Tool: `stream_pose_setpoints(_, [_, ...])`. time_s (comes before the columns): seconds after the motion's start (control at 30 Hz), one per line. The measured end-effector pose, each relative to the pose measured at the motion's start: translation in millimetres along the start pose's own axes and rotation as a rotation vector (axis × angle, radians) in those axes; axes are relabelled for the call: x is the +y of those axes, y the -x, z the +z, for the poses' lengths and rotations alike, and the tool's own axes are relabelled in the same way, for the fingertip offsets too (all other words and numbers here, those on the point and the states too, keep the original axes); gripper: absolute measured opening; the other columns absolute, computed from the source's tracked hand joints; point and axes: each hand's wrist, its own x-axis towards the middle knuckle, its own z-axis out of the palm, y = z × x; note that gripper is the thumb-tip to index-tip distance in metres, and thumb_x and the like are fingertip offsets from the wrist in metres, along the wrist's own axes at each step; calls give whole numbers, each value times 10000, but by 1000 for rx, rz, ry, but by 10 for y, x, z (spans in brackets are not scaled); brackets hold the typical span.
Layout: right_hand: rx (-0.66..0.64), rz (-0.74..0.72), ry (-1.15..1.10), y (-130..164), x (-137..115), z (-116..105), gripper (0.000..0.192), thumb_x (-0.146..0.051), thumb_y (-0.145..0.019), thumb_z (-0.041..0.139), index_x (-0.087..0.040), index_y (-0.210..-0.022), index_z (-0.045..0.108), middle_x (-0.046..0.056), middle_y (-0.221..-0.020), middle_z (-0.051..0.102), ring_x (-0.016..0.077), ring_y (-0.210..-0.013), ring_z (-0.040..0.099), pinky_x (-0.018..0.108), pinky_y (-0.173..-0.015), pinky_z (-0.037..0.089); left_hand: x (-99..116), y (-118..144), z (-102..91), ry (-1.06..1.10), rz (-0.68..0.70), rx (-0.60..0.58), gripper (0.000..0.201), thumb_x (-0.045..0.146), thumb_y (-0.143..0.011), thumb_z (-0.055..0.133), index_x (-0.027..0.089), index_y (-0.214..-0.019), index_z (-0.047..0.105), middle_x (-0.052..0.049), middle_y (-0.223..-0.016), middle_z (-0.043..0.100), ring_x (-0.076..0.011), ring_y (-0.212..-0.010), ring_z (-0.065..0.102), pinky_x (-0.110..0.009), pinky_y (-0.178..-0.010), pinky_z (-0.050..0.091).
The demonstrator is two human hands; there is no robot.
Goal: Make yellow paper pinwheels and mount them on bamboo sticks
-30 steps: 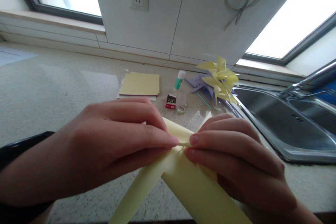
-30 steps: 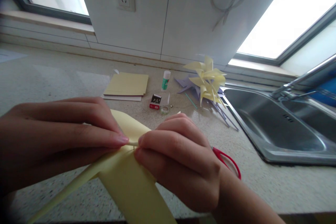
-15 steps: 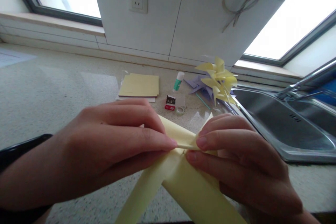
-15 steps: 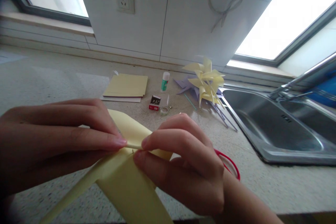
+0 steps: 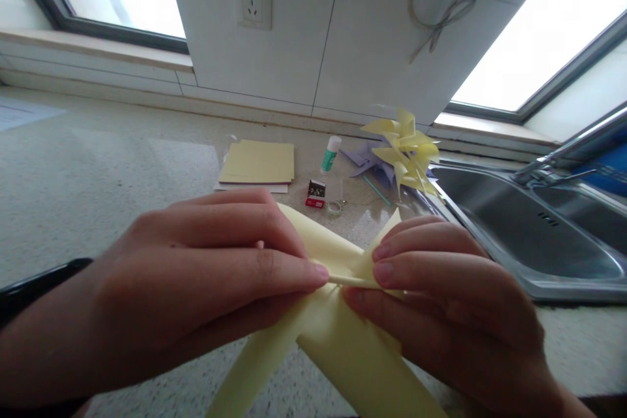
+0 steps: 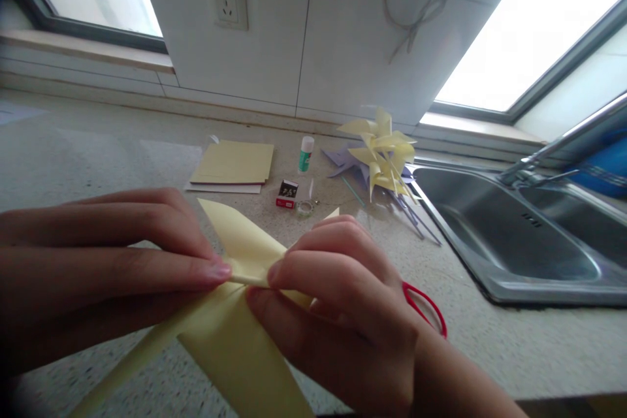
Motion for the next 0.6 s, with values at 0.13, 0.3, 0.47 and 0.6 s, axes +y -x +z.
stream_pose_setpoints(0.13, [-70,-49,115,-4,8,-32,117,-192,-872,740,-243,-958,680,-8,-851,687,162,-803,679,320,-701,626,6,-13,-2,52,-10,-14,178,265,-931,690,306,-1093,750,-31,-1012,753,-178,-897,721,-267,-787,624])
stream_pose_setpoints(0.3, [-176,-315,227,15,111,-96,81,-238,-942,659,-196,-988,711,19,-964,739,170,-912,685,329,-773,620,-1,-29,20,59,-5,-24,171,264,-932,689,283,-1089,754,-38,-1008,750,-179,-893,719,-268,-780,625])
stream_pose_setpoints(0.47, [-179,-319,208,40,186,-102,106,-253,-963,624,-206,-994,714,27,-985,746,178,-908,691,341,-755,627,12,-31,16,107,-7,-11,208,176,-907,703,249,-1095,753,-54,-1015,750,-187,-912,720,-266,-793,617])
stream_pose_setpoints(0.6, [-164,-327,199,56,214,-79,130,-252,-963,613,-207,-1021,720,34,-995,748,192,-907,696,352,-748,635,12,-30,9,85,-8,-12,229,186,-902,713,276,-1109,746,-52,-1029,753,-191,-918,713,-267,-788,613])
